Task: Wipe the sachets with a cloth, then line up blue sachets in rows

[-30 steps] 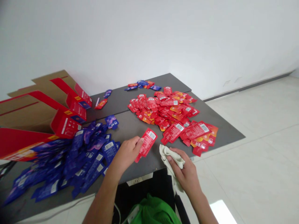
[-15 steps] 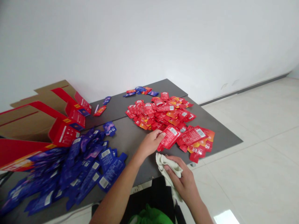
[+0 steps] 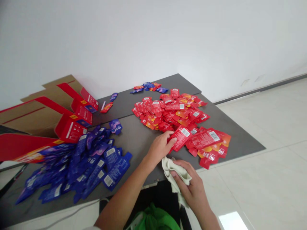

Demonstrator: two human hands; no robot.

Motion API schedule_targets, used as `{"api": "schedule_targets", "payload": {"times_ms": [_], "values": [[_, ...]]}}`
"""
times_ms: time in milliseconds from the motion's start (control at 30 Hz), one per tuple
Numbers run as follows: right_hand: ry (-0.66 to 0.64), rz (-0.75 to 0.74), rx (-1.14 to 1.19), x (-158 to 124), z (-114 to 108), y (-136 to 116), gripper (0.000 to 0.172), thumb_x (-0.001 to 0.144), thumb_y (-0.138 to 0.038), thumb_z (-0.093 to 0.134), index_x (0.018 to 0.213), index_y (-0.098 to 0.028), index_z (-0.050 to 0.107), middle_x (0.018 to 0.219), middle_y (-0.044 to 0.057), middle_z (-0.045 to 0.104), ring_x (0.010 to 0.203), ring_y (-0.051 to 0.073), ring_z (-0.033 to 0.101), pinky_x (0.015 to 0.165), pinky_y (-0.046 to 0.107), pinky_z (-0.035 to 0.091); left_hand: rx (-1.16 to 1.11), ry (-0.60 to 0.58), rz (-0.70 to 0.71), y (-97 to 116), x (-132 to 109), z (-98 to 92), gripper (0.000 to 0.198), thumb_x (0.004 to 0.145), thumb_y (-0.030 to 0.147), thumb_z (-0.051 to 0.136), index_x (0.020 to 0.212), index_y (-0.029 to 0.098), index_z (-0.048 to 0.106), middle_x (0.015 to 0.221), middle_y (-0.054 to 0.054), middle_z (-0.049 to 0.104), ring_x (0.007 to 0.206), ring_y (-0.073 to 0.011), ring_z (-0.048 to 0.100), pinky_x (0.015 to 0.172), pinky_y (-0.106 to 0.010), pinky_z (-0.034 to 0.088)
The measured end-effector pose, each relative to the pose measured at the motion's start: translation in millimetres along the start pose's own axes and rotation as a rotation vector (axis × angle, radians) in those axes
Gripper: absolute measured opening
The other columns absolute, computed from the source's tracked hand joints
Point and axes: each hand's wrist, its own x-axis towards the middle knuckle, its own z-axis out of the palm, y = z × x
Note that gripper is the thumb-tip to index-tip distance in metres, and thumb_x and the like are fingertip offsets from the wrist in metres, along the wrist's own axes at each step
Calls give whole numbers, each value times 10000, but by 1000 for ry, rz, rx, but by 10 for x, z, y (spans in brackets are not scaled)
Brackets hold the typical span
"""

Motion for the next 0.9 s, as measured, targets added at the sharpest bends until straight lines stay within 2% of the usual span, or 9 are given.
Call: {"api": "schedule_targets", "payload": {"times_ms": [133,233,400,567,767,900], "values": [[1,-9,2,-8,-5,-2,240,975,-388,728,1196,-295,740,1164,63,793,1041,243,784,919,346,645,71,72,89,-78,2,86,296,1083,323,568,1328,173,642,1295,-111,753,1198,-265,702,1084,-394,527],[0,-9,-13,-21,-12,2,247,973,-388,730,1200,-291,735,1164,65,789,1033,239,781,911,340,642,86,106,129,-152,-11,147,365,1076,374,593,1373,161,605,1329,-115,733,1194,-265,689,1082,-414,522],[-4,7,-7,-23,-14,-15,248,969,-392,730,1188,-277,734,1145,75,784,1019,245,772,916,365,639,83,125,129,-173,-50,174,513,1067,468,609,1449,133,542,1355,-143,701,1223,-271,662,1096,-418,506],[-2,19,-7,-13,-17,-37,251,962,-398,736,1178,-270,734,1129,81,787,1004,245,772,907,375,640,63,129,132,-177,-81,189,540,1031,440,677,1455,138,534,1394,-136,657,1251,-260,632,1114,-401,499],[-3,31,-13,-14,-24,-22,258,954,-407,740,1174,-271,737,1132,80,788,1013,255,773,912,376,638,52,258,174,-222,-131,202,404,1048,421,653,1366,173,623,1343,-118,643,1244,-249,601,1125,-378,492],[5,3,-30,-13,-30,-15,240,957,-390,740,1172,-283,735,1128,64,789,1009,240,776,902,345,639,-5,323,215,-205,-152,144,268,1106,375,548,1240,186,683,1242,-100,684,1170,-222,622,1090,-349,495]]}}
